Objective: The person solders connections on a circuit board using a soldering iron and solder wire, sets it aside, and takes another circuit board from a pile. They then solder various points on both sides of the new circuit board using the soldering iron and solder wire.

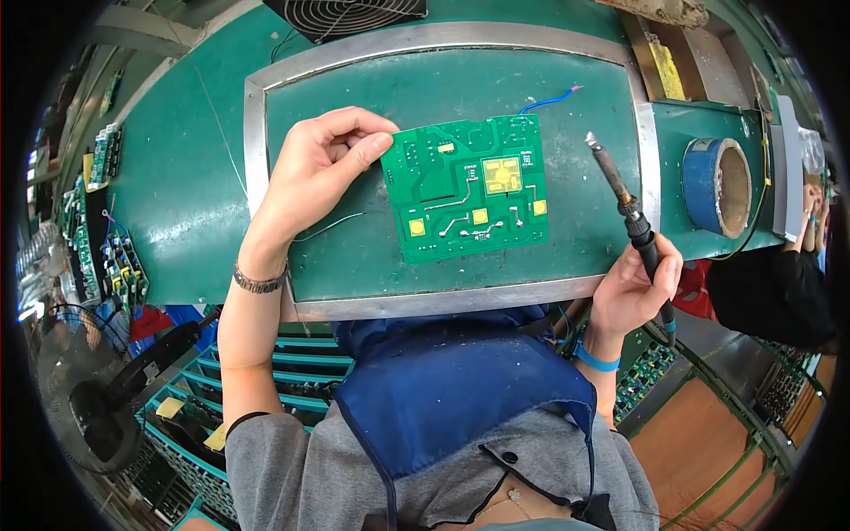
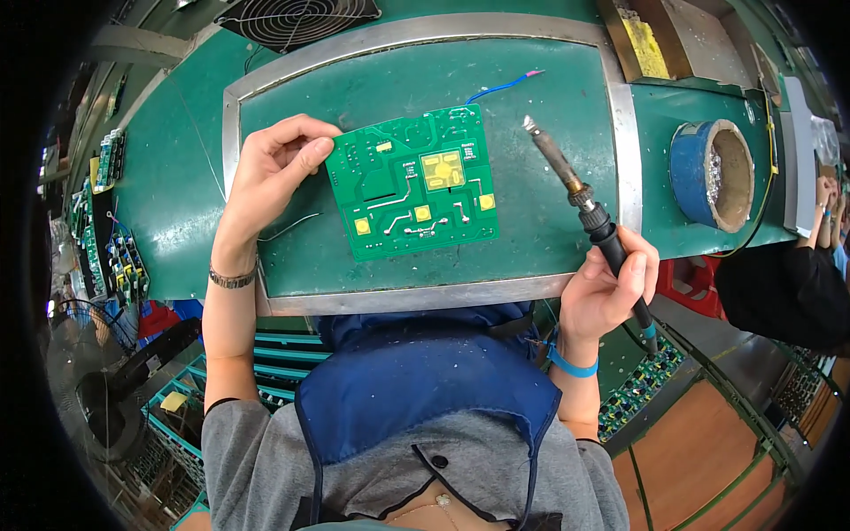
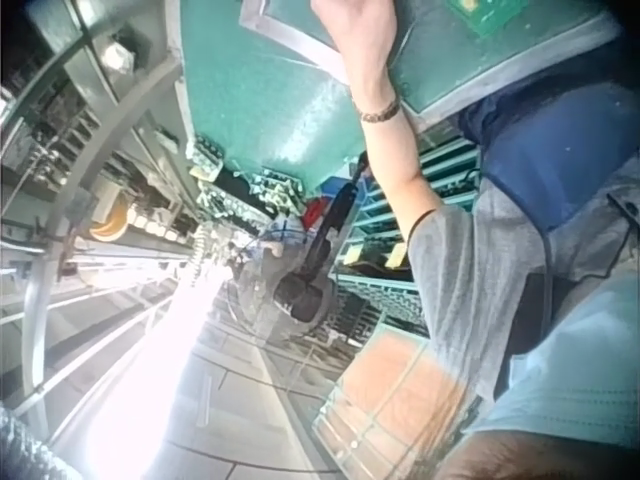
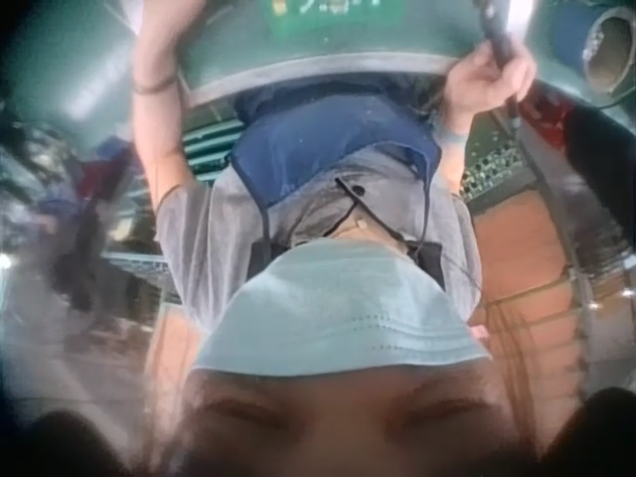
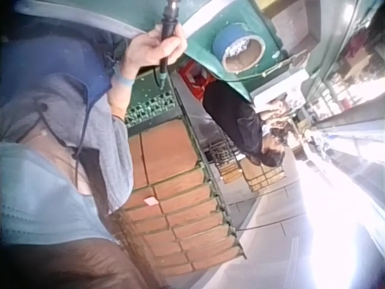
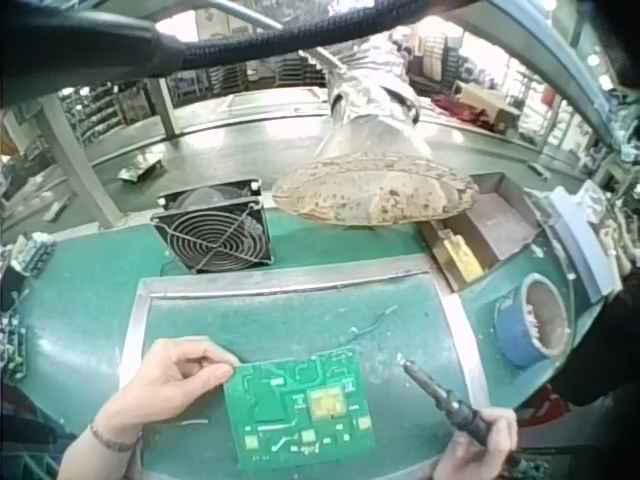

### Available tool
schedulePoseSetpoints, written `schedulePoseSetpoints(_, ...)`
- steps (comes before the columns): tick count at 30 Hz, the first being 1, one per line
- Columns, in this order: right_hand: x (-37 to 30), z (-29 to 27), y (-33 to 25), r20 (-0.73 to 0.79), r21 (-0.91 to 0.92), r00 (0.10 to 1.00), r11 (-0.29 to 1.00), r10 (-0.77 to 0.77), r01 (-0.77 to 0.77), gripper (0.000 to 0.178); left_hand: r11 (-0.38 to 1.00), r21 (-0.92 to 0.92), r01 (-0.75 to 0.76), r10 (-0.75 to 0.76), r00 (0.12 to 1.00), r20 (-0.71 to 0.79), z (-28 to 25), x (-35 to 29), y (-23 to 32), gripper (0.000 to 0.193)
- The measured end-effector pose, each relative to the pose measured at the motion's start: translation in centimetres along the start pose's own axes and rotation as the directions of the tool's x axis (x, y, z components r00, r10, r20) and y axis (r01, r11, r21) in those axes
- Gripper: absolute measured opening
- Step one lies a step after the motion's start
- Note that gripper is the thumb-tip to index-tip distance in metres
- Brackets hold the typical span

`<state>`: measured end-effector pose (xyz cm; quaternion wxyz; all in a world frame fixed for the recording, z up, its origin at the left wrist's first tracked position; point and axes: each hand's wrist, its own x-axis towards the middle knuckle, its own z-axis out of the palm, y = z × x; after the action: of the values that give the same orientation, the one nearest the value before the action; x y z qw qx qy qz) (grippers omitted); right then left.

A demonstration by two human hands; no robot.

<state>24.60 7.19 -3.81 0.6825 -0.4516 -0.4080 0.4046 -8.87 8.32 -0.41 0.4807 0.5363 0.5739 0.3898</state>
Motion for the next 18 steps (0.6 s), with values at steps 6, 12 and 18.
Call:
schedulePoseSetpoints(6,0.2,0.1,0.4,-0.121,0.114,0.993,0.993,-0.015,0.029,0.042,0.994,-0.104,-0.028,0.032,0.998,0.044,0.1,-0.8,2.1,0.015)
schedulePoseSetpoints(12,-0.1,-0.3,0.3,-0.026,0.175,0.999,0.984,-0.036,0.040,0.040,0.994,-0.104,-0.018,0.021,1.000,0.022,0.3,-2.5,3.4,0.015)
schedulePoseSetpoints(18,-0.1,-1.4,0.8,-0.057,0.238,0.998,0.971,-0.014,0.027,0.039,0.988,-0.084,-0.130,0.102,0.953,-0.285,-4.3,-4.6,6.7,0.012)
